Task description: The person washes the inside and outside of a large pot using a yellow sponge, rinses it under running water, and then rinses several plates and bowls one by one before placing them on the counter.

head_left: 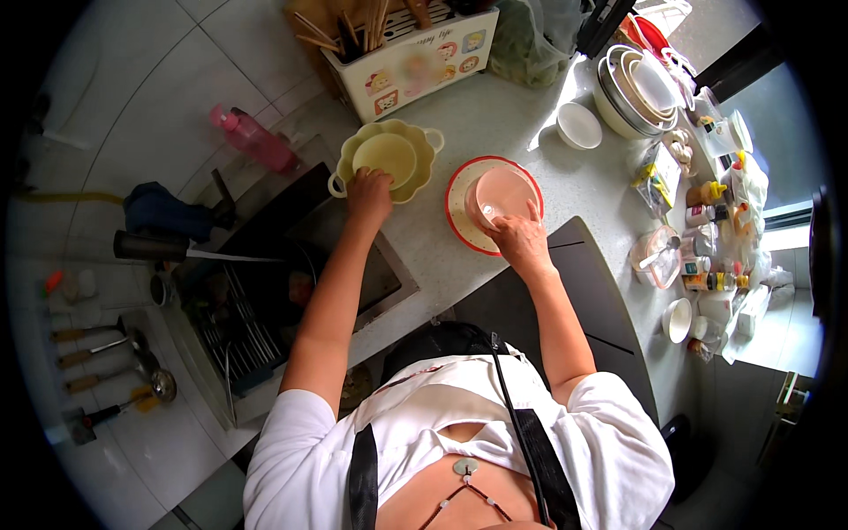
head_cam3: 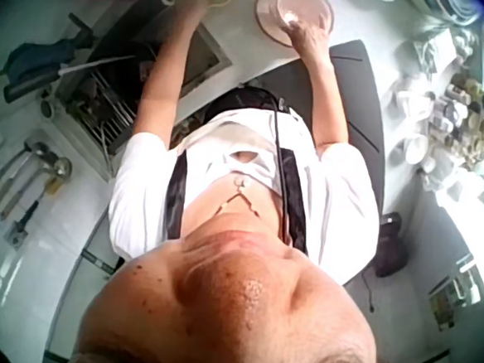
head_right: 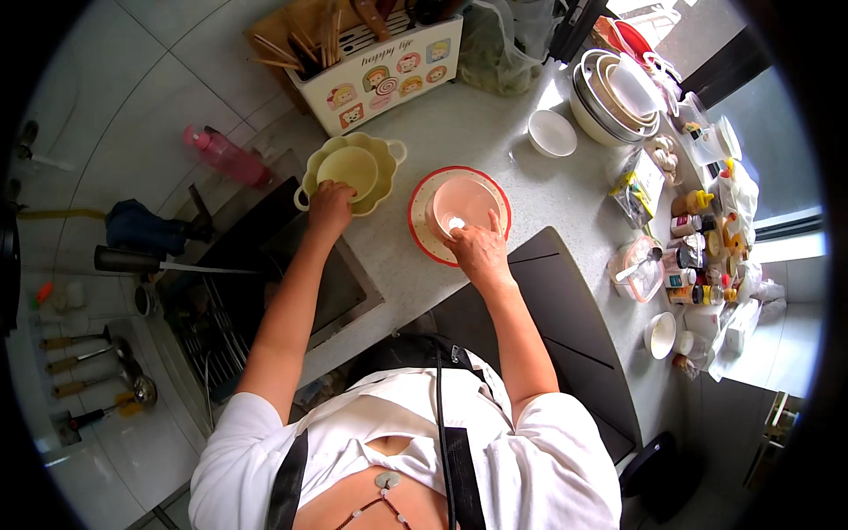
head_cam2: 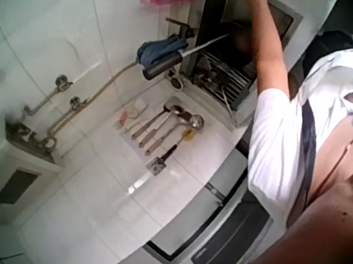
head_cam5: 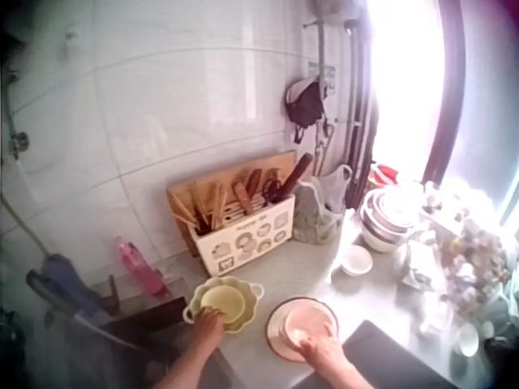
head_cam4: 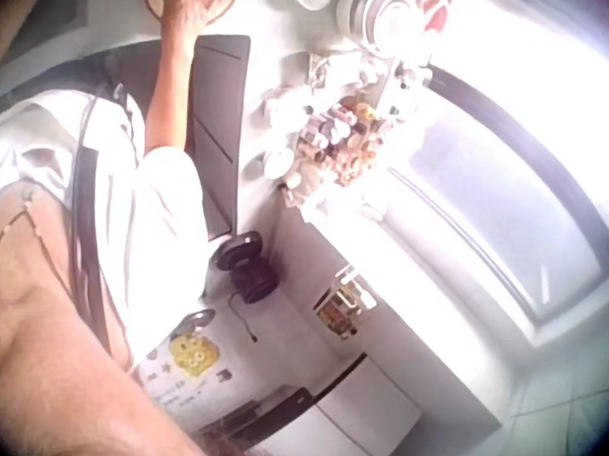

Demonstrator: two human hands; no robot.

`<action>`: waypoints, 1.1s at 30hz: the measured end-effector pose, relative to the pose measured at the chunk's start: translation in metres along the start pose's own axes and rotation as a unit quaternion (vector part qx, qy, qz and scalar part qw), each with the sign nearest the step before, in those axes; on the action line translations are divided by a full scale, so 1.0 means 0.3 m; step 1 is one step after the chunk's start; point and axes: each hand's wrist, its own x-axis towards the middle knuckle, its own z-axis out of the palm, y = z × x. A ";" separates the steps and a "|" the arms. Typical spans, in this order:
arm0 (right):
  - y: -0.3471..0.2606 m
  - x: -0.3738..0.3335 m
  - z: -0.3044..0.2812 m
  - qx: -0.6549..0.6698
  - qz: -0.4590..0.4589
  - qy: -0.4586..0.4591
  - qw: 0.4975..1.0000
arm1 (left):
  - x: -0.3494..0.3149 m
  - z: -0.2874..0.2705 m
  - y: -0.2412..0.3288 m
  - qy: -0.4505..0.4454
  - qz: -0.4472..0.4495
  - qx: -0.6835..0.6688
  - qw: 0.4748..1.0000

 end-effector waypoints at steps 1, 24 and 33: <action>0.007 -0.002 0.011 -0.005 0.003 0.000 1.000 | 0.010 0.008 0.001 -0.019 -0.019 -0.022 0.999; -0.482 0.209 0.034 0.441 0.001 -0.023 0.897 | -0.489 -0.307 -0.223 0.103 -0.032 -0.064 0.992; -1.059 0.396 0.250 0.549 0.050 -0.359 0.753 | -0.776 -0.410 -0.472 0.048 -0.082 0.072 0.993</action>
